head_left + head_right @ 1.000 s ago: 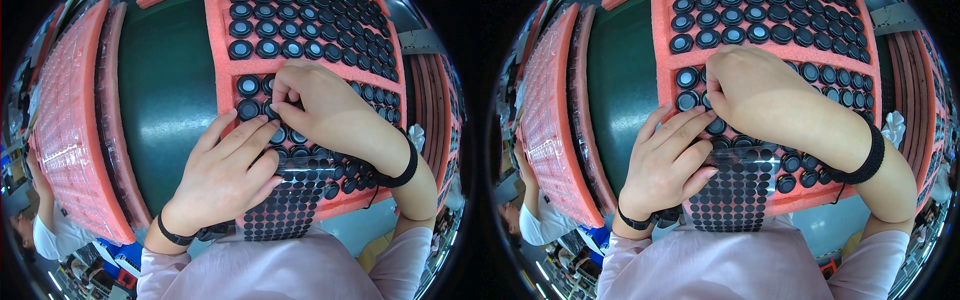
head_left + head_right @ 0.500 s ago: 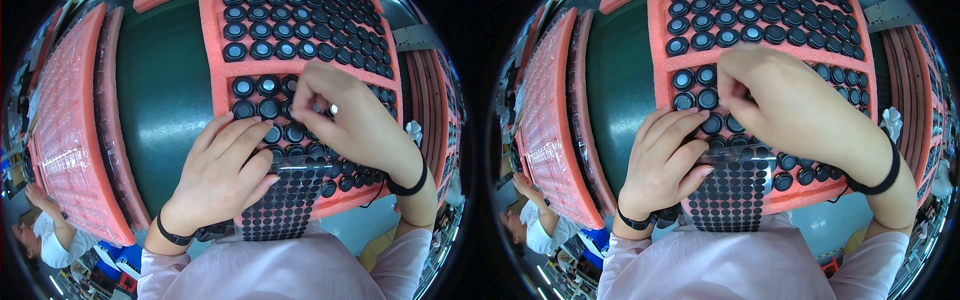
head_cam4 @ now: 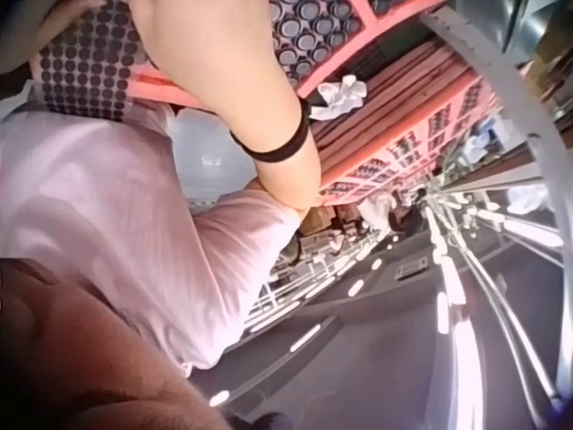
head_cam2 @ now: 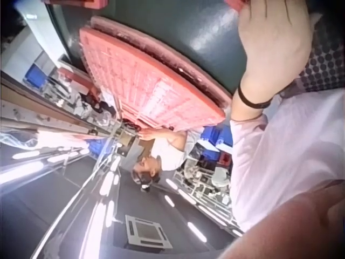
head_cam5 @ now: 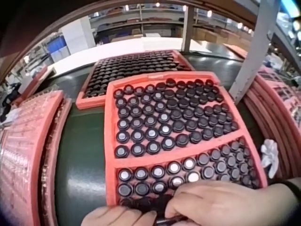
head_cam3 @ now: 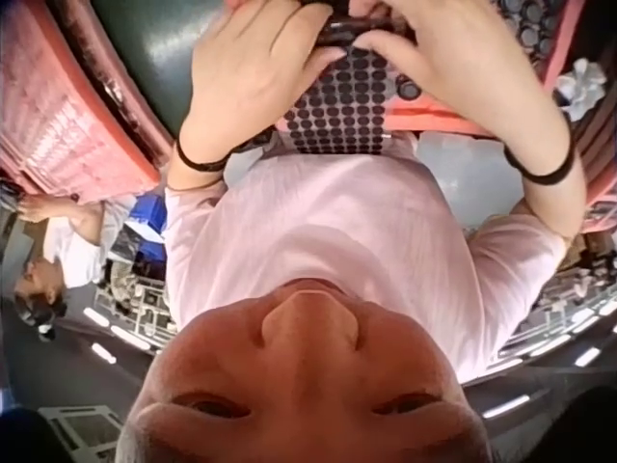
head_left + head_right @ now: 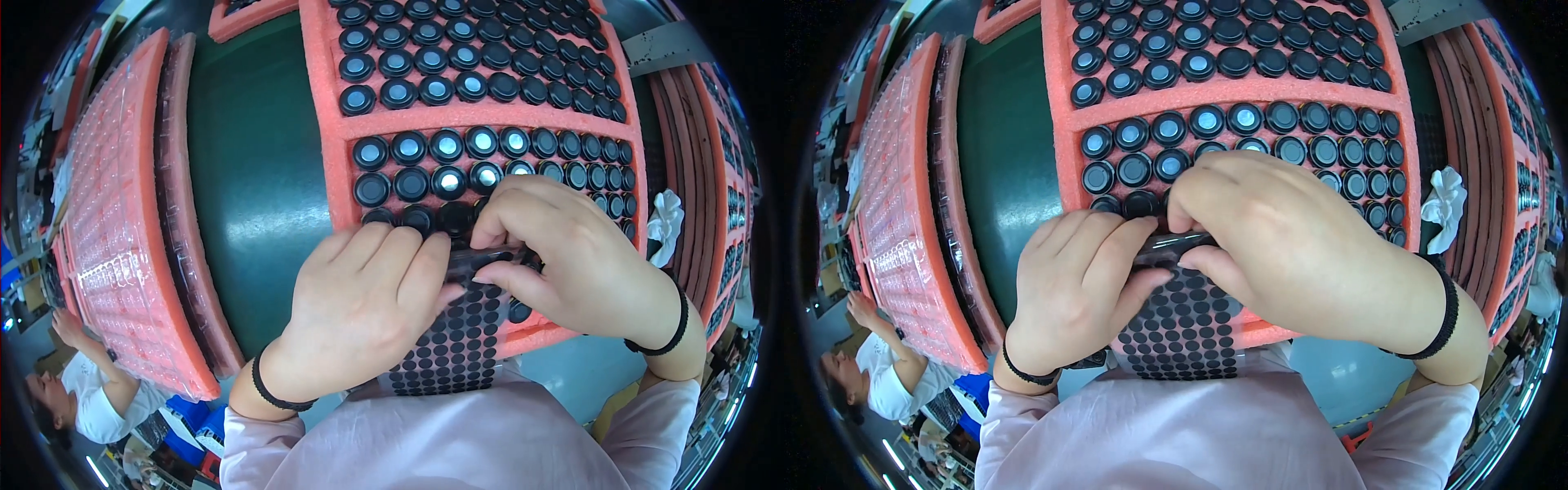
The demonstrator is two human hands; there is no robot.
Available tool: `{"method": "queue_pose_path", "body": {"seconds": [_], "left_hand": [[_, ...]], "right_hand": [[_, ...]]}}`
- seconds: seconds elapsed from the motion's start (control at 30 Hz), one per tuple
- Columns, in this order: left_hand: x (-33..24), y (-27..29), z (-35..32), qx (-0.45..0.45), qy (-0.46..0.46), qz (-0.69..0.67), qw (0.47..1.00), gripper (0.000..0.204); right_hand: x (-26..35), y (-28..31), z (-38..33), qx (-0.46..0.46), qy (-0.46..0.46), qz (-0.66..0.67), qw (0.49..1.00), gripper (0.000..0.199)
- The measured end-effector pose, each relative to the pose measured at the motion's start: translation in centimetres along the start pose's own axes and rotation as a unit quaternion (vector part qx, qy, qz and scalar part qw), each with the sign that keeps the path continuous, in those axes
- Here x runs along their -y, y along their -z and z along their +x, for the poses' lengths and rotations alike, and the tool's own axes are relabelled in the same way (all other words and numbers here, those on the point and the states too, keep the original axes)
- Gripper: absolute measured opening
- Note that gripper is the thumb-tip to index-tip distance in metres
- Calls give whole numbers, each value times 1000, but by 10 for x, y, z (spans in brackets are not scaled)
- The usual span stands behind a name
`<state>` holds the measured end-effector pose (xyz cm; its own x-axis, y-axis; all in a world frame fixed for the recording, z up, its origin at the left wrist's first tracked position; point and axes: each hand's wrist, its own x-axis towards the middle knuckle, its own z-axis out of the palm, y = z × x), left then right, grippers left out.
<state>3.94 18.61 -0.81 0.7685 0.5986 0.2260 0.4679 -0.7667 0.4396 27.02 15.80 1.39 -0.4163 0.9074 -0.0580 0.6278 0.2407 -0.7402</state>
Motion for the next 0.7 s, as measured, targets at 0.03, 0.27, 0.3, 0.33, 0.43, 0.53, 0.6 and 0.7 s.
{"method": "queue_pose_path", "body": {"seconds": [0.03, 0.27, 0.3, 0.33, 0.43, 0.53, 0.6, 0.7], "left_hand": [[-3, 0, 1, 18, 2, 18, 1000, 39], [-10, -8, 19, -3, -54, 78, 996, 35], [-11, -8, 22, 0, -53, 82, 995, 34], [-13, -9, 24, 3, -53, 87, 995, 33], [-7, -18, 27, -32, -82, 113, 990, 33], [-10, -18, 29, -37, -80, 116, 989, 34], [-14, -15, 30, -9, -48, 98, 994, 35], [-12, -15, 29, 1, -33, 69, 997, 35]], "right_hand": [[0, 2, -2, -9, 8, 3, 1000, 31], [-8, 19, -11, -1, 7, -6, 1000, 28], [-10, 20, -12, 4, 8, -18, 1000, 27], [-12, 20, -13, 2, 7, -19, 1000, 27], [-17, 18, -13, -25, 34, -39, 998, 26], [-18, 18, -15, -37, 47, -65, 996, 26], [-20, 16, -15, -44, 53, -77, 995, 27], [-22, 11, -14, -61, 80, -131, 986, 25]]}}
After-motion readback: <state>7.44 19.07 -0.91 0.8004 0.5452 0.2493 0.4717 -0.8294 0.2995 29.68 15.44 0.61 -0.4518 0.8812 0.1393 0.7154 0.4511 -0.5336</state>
